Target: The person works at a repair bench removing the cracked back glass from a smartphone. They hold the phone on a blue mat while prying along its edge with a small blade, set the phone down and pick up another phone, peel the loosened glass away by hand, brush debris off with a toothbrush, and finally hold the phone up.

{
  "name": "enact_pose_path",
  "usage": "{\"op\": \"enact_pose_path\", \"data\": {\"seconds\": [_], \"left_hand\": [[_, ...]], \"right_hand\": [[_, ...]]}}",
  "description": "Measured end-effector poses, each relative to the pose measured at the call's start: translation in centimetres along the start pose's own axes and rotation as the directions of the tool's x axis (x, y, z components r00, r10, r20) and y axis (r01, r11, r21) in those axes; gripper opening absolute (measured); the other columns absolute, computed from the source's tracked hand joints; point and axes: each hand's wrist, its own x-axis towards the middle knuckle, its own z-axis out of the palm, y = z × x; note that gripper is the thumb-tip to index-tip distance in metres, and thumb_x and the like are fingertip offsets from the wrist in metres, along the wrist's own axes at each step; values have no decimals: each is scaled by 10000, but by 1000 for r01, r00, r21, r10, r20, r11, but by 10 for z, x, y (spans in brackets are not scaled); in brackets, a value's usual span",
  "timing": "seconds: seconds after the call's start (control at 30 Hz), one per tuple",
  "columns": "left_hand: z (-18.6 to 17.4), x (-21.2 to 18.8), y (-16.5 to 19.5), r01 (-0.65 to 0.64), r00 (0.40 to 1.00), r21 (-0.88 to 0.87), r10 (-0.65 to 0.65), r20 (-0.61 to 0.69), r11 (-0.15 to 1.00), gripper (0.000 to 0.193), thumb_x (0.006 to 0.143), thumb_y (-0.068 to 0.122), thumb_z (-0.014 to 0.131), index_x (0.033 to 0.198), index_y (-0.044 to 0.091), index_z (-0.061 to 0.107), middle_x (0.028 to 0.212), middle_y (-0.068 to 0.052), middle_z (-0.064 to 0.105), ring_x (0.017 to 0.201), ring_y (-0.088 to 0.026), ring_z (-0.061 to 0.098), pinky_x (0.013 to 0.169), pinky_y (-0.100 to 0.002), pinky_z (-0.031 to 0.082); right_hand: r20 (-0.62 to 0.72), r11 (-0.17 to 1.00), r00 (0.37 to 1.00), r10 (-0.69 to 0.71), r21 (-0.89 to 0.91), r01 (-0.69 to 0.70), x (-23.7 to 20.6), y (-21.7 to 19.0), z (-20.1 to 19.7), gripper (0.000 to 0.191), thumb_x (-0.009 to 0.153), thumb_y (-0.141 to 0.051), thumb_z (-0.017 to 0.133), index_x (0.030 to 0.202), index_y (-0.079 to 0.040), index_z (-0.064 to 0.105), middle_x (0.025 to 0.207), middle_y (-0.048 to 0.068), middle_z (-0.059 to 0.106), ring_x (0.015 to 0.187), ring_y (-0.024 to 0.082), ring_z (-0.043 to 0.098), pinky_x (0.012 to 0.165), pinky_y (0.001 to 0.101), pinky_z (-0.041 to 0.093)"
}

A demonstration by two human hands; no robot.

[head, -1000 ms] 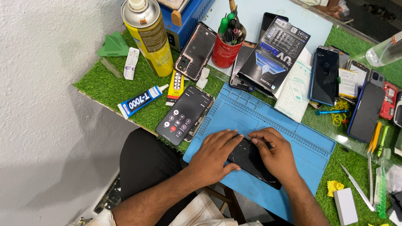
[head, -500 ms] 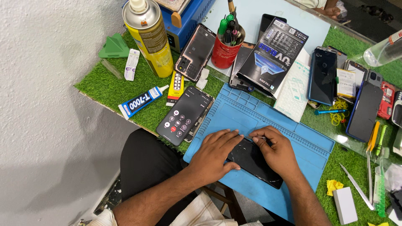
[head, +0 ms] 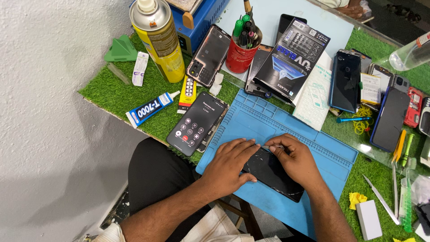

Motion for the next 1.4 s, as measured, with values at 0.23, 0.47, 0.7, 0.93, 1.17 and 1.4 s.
{"op": "enact_pose_path", "data": {"seconds": [0.23, 0.47, 0.7, 0.93, 1.17, 1.4], "left_hand": [[-2, 1, 0, 10, 1000, -3, -10, 16, 1000, 865, 760, 355, 854, 1481, 49, 485, 1548, -136, 481, 1473, -299, 380, 1196, -484, 277], [-4, 2, 2, 32, 999, -49, -32, 17, 998, 913, 752, 344, 875, 1503, 42, 454, 1513, -141, 481, 1460, -319, 379, 1187, -496, 278], [-5, 2, 3, 96, 995, -85, -94, 24, 992, 924, 697, 347, 911, 1451, 12, 496, 1472, -185, 456, 1430, -367, 383, 1158, -511, 331], [1, 2, -2, 103, 995, -77, -101, 26, 992, 918, 681, 363, 919, 1426, 0, 526, 1479, -184, 445, 1441, -366, 366, 1160, -517, 335], [5, 1, -5, 59, 998, -62, -59, 2, 996, 935, 673, 363, 918, 1429, -11, 515, 1491, -162, 459, 1455, -358, 364, 1174, -517, 316], [5, -1, -6, 58, 998, -47, -57, 22, 997, 934, 699, 366, 902, 1454, -9, 499, 1537, -142, 464, 1467, -346, 348, 1181, -509, 292]], "right_hand": [[2, 999, 1000, 21, -25, -21, 1, 5, 0, 143, 929, -115, 707, 1056, -77, 761, 870, 47, 655, 799, 143, 606, 736, 292, 506], [14, 999, 1000, 14, -33, -13, 1, 3, -1, 143, 924, -121, 697, 1051, -86, 754, 917, 19, 700, 828, 123, 649, 757, 286, 522], [10, 998, 999, -51, -22, 52, 0, 0, 0, 110, 921, -101, 689, 1008, -67, 747, 944, 24, 714, 868, 139, 676, 782, 290, 529], [8, 998, 1000, -24, -49, 25, -2, -10, 0, 97, 917, -80, 692, 981, -59, 762, 920, 42, 709, 847, 163, 672, 785, 304, 527], [-40, 990, 995, -87, -114, 82, -14, -21, 6, 131, 896, -37, 661, 981, -71, 755, 939, 44, 712, 877, 170, 706, 755, 332, 567], [-80, 914, 950, -301, -310, 264, -20, -26, 13, 165, 892, 5, 653, 993, -63, 763, 923, 88, 701, 909, 269, 673, 809, 369, 541]]}}
